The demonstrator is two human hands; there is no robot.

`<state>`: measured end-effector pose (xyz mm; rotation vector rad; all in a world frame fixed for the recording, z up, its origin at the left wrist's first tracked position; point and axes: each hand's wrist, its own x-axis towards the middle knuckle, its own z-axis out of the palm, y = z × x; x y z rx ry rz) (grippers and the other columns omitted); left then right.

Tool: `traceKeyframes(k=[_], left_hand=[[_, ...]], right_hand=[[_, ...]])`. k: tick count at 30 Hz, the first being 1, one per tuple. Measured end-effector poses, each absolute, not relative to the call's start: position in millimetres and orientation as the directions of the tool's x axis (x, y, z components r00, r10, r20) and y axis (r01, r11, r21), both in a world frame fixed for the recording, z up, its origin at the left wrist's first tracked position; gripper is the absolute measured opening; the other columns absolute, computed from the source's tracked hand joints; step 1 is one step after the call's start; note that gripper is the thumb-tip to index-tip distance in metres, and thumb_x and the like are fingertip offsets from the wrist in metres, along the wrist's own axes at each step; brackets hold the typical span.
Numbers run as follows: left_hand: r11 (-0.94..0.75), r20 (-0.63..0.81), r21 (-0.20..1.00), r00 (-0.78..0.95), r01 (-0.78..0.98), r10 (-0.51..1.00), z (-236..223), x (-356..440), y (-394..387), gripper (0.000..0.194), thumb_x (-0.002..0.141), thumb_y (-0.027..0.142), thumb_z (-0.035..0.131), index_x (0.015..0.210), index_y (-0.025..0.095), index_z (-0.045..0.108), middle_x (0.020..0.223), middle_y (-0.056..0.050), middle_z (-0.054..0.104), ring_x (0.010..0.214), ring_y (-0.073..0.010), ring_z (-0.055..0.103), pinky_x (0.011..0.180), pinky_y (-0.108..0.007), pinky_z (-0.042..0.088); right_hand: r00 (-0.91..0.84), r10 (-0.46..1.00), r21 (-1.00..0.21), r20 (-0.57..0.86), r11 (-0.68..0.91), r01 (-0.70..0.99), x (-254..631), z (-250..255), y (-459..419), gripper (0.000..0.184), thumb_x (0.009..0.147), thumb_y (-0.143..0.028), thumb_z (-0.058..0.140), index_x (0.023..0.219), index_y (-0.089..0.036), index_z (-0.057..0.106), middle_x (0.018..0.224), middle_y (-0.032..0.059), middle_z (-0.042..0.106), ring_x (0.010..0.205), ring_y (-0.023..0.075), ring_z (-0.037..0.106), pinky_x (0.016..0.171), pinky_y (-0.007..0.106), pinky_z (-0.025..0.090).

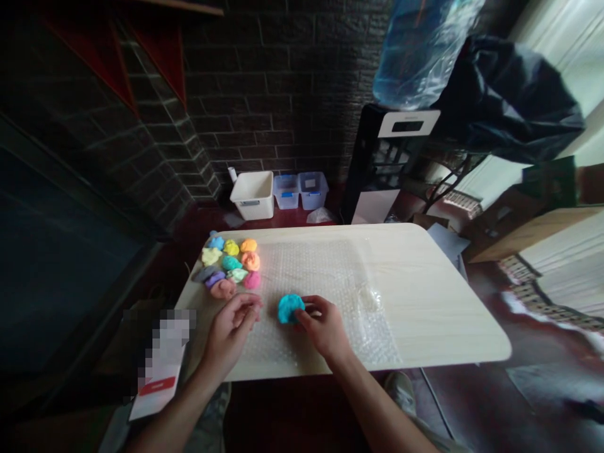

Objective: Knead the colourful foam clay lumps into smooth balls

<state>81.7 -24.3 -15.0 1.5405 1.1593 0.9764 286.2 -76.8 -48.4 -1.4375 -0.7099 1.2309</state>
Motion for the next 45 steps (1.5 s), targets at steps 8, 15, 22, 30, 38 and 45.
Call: traceKeyframes(k=[8,15,22,30,38,45], left_hand=[[-0.377,0.172,0.802,0.427,0.462,0.888,-26,76,-26,0.011,0.093,0.023,0.067,0.102,0.021,0.073,0.092,-0.004,0.072,0.074,-0.0176,0.065,0.069,-0.029,0.049],[-0.413,0.194,0.782,0.449,0.466,0.872,-29,78,-20,0.010,0.095,0.020,0.064,0.101,0.022,0.073,0.091,-0.002,0.071,0.076,-0.0171,0.064,0.070,-0.030,0.049],[-0.418,0.241,0.767,0.385,0.486,0.891,-26,80,-15,0.009,0.093,0.017,0.065,0.096,0.020,0.072,0.088,-0.002,0.071,0.073,-0.0161,0.063,0.069,-0.029,0.049],[-0.444,0.303,0.776,0.352,0.448,0.886,-23,82,-13,0.012,0.090,0.009,0.065,0.093,0.019,0.071,0.090,-0.002,0.072,0.078,-0.0163,0.065,0.073,-0.028,0.049],[-0.447,0.324,0.787,0.331,0.425,0.886,-23,75,-8,0.015,0.090,0.005,0.064,0.094,0.018,0.071,0.089,-0.004,0.073,0.082,-0.0177,0.066,0.077,-0.028,0.051],[-0.424,0.295,0.800,0.337,0.424,0.894,-29,74,-9,0.017,0.089,0.004,0.066,0.094,0.019,0.072,0.089,-0.004,0.075,0.081,-0.0179,0.069,0.076,-0.029,0.052]], right_hand=[[0.214,0.934,-0.955,-0.285,-0.259,-0.141,291,-53,-90,0.054,0.078,-0.056,0.085,0.114,-0.018,0.070,0.092,0.0079,0.079,0.073,0.0252,0.079,0.064,0.037,0.067],[0.267,0.954,-0.907,-0.134,-0.227,0.355,299,-38,-95,0.041,0.098,-0.050,0.059,0.110,-0.015,0.076,0.078,0.0091,0.079,0.049,0.0191,0.071,0.045,0.027,0.051],[0.286,0.958,-0.859,0.012,-0.137,0.494,312,-34,-94,0.038,0.098,-0.047,0.055,0.100,-0.017,0.079,0.061,0.0061,0.074,0.052,0.0213,0.072,0.048,0.027,0.049],[0.278,0.960,-0.882,0.036,-0.101,0.461,313,-46,-93,0.037,0.099,-0.050,0.056,0.108,-0.019,0.075,0.070,0.0057,0.077,0.057,0.0211,0.074,0.053,0.028,0.054],[0.287,0.957,-0.883,0.044,-0.098,0.460,308,-46,-90,0.040,0.098,-0.053,0.057,0.109,-0.018,0.074,0.072,0.0057,0.077,0.059,0.0208,0.074,0.056,0.029,0.055],[0.278,0.960,-0.896,0.039,-0.089,0.434,304,-46,-88,0.042,0.098,-0.055,0.057,0.111,-0.019,0.074,0.078,0.0069,0.079,0.062,0.0208,0.075,0.056,0.029,0.057]])
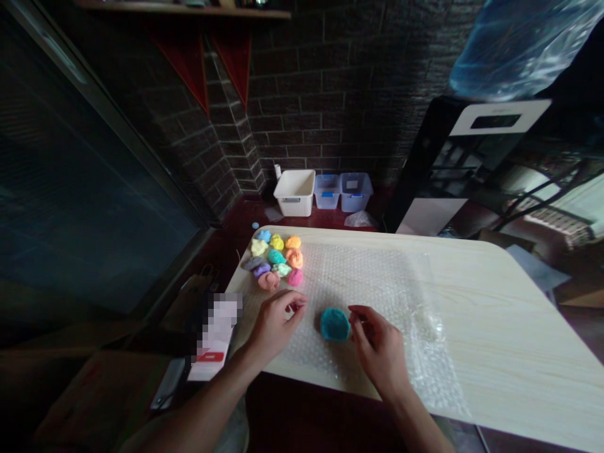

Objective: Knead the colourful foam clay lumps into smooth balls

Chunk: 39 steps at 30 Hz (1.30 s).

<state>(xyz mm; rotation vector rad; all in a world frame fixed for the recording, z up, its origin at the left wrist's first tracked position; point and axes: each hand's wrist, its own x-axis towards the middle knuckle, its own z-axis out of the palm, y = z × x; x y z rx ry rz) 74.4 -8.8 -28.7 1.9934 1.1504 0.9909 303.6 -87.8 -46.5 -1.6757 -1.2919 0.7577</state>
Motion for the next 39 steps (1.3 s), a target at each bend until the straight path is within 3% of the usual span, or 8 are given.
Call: traceKeyframes(k=[39], left_hand=[[-0.439,0.210,0.790,0.484,0.428,0.850,-22.7,78.4,-14.1,0.017,0.097,0.017,0.059,0.086,0.020,0.072,0.081,-0.002,0.074,0.072,-0.0165,0.066,0.067,-0.026,0.048]], right_hand=[[0.270,0.959,-0.869,0.090,-0.057,0.492,302.5,-41.9,-88.0,0.032,0.101,-0.042,0.056,0.106,-0.017,0.076,0.081,0.0075,0.080,0.061,0.0189,0.074,0.056,0.026,0.057]])
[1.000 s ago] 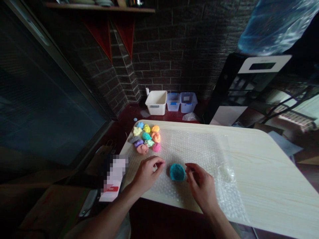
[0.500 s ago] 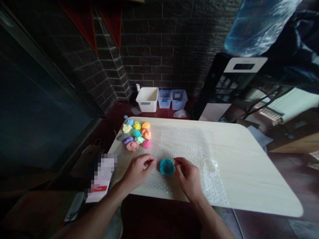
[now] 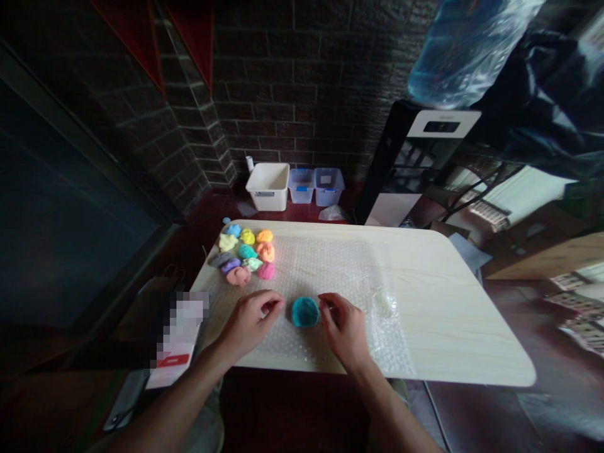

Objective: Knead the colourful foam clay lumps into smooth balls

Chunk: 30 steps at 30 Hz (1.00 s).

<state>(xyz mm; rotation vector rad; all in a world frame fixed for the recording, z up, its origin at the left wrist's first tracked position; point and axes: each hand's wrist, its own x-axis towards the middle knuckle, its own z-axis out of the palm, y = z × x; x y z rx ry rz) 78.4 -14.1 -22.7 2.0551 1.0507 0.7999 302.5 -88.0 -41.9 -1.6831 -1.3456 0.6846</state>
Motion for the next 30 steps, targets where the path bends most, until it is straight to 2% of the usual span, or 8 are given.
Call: traceKeyframes(k=[13,17,21,23,25,28,30], left_hand=[[-0.451,0.244,0.799,0.471,0.398,0.848,-24,76,-11,0.015,0.096,0.016,0.060,0.088,0.021,0.072,0.083,-0.002,0.076,0.075,-0.0162,0.069,0.069,-0.026,0.049],[-0.442,0.305,0.809,0.368,0.387,0.879,-20,77,-5,0.012,0.096,0.017,0.061,0.097,0.021,0.072,0.090,-0.003,0.078,0.079,-0.0170,0.072,0.071,-0.026,0.052],[-0.445,0.367,0.787,0.257,0.426,0.894,5,98,8,0.014,0.101,0.019,0.057,0.104,0.020,0.070,0.095,-0.006,0.079,0.086,-0.0187,0.074,0.075,-0.028,0.057],[-0.451,0.393,0.763,0.221,0.464,0.893,26,114,28,0.016,0.103,0.020,0.054,0.107,0.021,0.070,0.103,-0.007,0.079,0.094,-0.0195,0.074,0.079,-0.029,0.059],[-0.438,0.406,0.725,0.184,0.532,0.895,49,127,61,0.019,0.103,0.017,0.053,0.112,0.020,0.070,0.112,-0.008,0.078,0.107,-0.0210,0.072,0.092,-0.032,0.058],[-0.351,0.359,0.666,0.130,0.658,0.924,75,125,125,0.027,0.104,0.009,0.047,0.117,0.016,0.070,0.124,-0.013,0.073,0.119,-0.0231,0.068,0.106,-0.038,0.053],[-0.272,0.278,0.617,0.119,0.738,0.953,81,105,164,0.022,0.103,0.021,0.060,0.122,0.016,0.069,0.130,-0.014,0.069,0.120,-0.0266,0.067,0.104,-0.046,0.055]], right_hand=[[0.261,0.962,-0.865,0.082,-0.062,0.498,305,-47,-88,0.034,0.101,-0.044,0.056,0.108,-0.018,0.075,0.085,0.0087,0.080,0.063,0.0196,0.075,0.057,0.027,0.058],[0.252,0.963,-0.861,0.091,-0.052,0.506,305,-44,-88,0.036,0.102,-0.046,0.054,0.108,-0.018,0.075,0.084,0.0089,0.080,0.062,0.0200,0.075,0.058,0.028,0.058],[0.256,0.960,-0.865,0.113,-0.032,0.501,303,-37,-86,0.036,0.101,-0.047,0.055,0.107,-0.018,0.075,0.081,0.0090,0.080,0.061,0.0214,0.075,0.056,0.030,0.057],[0.256,0.959,-0.869,0.123,-0.020,0.494,302,-34,-84,0.037,0.100,-0.048,0.055,0.107,-0.018,0.075,0.080,0.0090,0.080,0.060,0.0219,0.075,0.056,0.030,0.057],[0.259,0.957,-0.873,0.132,-0.011,0.487,301,-32,-82,0.038,0.099,-0.049,0.055,0.107,-0.018,0.075,0.078,0.0085,0.080,0.060,0.0223,0.075,0.055,0.031,0.057],[0.252,0.957,-0.876,0.143,0.004,0.483,302,-34,-82,0.039,0.099,-0.050,0.054,0.106,-0.017,0.075,0.075,0.0077,0.079,0.059,0.0226,0.075,0.055,0.031,0.056],[0.247,0.958,-0.877,0.144,0.009,0.480,304,-36,-83,0.040,0.099,-0.050,0.053,0.107,-0.017,0.074,0.076,0.0076,0.079,0.059,0.0227,0.075,0.055,0.031,0.057]])
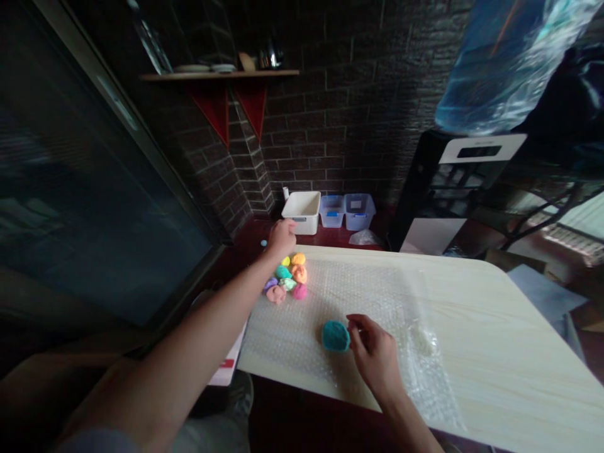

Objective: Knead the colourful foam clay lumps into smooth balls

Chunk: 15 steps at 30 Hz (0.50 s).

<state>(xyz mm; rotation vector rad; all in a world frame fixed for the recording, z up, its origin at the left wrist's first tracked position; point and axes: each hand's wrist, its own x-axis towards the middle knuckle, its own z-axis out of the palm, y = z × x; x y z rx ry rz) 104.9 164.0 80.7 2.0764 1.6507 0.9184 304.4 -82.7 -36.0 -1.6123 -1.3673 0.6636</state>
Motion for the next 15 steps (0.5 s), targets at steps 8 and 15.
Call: traceKeyframes(k=[8,15], left_hand=[[-0.143,-0.090,0.421,0.198,0.896,0.976,48,5,221,0.038,0.101,0.036,0.068,0.134,0.018,0.063,0.135,-0.012,0.066,0.113,-0.0268,0.068,0.094,-0.048,0.060],[-0.195,-0.266,0.345,0.295,0.918,0.918,16,7,244,0.039,0.101,0.036,0.068,0.134,0.018,0.063,0.135,-0.012,0.066,0.113,-0.0270,0.068,0.094,-0.048,0.060]], right_hand=[[0.249,0.958,-0.871,0.145,0.004,0.491,315,-41,-87,0.038,0.100,-0.050,0.054,0.107,-0.019,0.075,0.080,0.0083,0.080,0.059,0.0224,0.074,0.056,0.032,0.058],[0.255,0.952,-0.858,0.167,0.013,0.513,312,-40,-85,0.038,0.099,-0.048,0.053,0.105,-0.019,0.077,0.082,0.0096,0.081,0.057,0.0214,0.073,0.055,0.032,0.058]])
